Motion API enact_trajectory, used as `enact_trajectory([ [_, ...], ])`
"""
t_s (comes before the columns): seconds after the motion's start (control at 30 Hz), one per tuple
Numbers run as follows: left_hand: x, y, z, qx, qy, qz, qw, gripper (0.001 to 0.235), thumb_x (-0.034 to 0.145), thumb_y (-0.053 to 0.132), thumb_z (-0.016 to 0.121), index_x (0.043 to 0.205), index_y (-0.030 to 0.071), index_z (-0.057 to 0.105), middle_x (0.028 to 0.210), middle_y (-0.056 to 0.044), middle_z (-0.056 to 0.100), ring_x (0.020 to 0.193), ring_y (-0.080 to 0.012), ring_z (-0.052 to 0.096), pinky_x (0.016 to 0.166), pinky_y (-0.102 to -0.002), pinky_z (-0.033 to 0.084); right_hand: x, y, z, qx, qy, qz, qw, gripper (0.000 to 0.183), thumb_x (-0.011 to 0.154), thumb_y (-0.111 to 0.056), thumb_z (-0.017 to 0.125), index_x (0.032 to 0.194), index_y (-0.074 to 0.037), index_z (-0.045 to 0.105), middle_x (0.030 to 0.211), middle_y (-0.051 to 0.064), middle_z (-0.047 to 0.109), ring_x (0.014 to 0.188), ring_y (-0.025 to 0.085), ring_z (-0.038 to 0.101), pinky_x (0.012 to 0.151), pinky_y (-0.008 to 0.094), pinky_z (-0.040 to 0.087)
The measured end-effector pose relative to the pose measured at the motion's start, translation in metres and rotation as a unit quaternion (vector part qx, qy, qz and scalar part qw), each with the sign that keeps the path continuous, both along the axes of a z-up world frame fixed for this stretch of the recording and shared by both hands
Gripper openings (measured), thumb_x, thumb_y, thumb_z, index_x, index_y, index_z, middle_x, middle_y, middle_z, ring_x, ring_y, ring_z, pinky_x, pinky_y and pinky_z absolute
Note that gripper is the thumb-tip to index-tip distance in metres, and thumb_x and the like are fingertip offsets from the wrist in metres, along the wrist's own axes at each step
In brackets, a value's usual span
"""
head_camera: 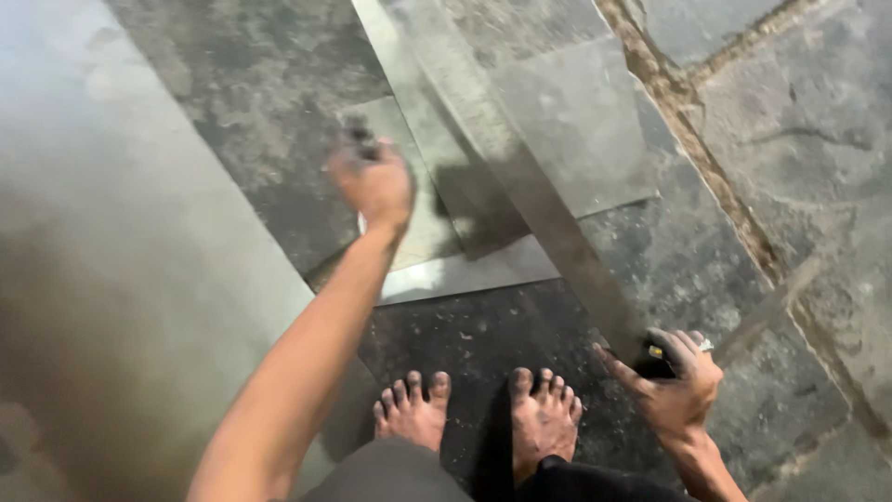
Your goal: The person marks lines on metal sheets using a square ruler and a marking tool, moving the ruler to different positions on several overlapping metal plates.
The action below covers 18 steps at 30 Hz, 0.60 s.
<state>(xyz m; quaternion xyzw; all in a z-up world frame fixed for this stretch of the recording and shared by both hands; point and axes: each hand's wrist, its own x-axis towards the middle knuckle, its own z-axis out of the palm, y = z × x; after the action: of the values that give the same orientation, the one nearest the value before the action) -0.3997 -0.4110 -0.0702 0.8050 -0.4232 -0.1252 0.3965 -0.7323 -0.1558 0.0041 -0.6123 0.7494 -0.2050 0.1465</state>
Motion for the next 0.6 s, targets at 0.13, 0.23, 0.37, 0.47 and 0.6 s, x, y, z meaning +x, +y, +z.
enact_trajectory([
  [0.13,0.016,0.034,0.079,-0.118,0.054,-0.215,0.968,0.03,0.106,0.005,0.061,0.136,0.007,0.06,0.124,-0.011,0.07,0.106,-0.0186,0.075,0.088,-0.034,0.064,-0.024,0.001,-0.011,-0.002,0.011,0.083,0.996,0.055,0.059,-0.037,0.094,0.095,-0.001,0.072,0.087,0.011,0.071,0.078,0.026,0.066,0.077,0.041,0.053],
  [0.23,-0.008,0.057,0.123,-0.076,0.066,-0.497,0.862,0.041,0.096,0.012,0.066,0.135,0.008,0.057,0.131,-0.012,0.064,0.121,-0.0278,0.063,0.099,-0.045,0.051,-0.035,-0.014,-0.017,0.01,0.001,0.146,0.989,0.056,0.058,-0.04,0.094,0.096,-0.004,0.073,0.084,0.008,0.071,0.077,0.026,0.065,0.076,0.041,0.051],
  [0.37,-0.03,0.072,0.118,0.066,-0.133,-0.67,0.728,0.065,0.087,0.029,0.077,0.14,0.001,0.052,0.126,-0.021,0.058,0.125,-0.0407,0.049,0.112,-0.057,0.029,-0.037,-0.069,-0.024,0.007,-0.01,0.266,0.964,0.058,0.06,-0.043,0.092,0.1,-0.006,0.072,0.089,0.007,0.071,0.082,0.026,0.065,0.075,0.039,0.051],
  [0.47,-0.024,0.083,0.096,0.2,-0.055,-0.607,0.767,0.047,0.087,0.026,0.078,0.127,0.01,0.061,0.116,-0.015,0.061,0.12,-0.0378,0.054,0.107,-0.055,0.031,-0.026,-0.115,-0.017,-0.016,0.025,0.328,0.944,0.07,0.058,-0.041,0.092,0.114,-0.007,0.069,0.1,0.01,0.069,0.093,0.03,0.063,0.088,0.046,0.049],
  [0.6,-0.017,0.092,0.075,0.134,-0.002,-0.498,0.857,0.041,0.084,0.026,0.079,0.12,0.01,0.065,0.112,-0.011,0.062,0.11,-0.0329,0.058,0.098,-0.046,0.041,-0.008,-0.127,0.012,-0.101,-0.055,0.254,0.96,0.091,0.067,-0.038,0.083,0.14,0.006,0.049,0.128,0.024,0.057,0.111,0.041,0.052,0.098,0.046,0.044],
])
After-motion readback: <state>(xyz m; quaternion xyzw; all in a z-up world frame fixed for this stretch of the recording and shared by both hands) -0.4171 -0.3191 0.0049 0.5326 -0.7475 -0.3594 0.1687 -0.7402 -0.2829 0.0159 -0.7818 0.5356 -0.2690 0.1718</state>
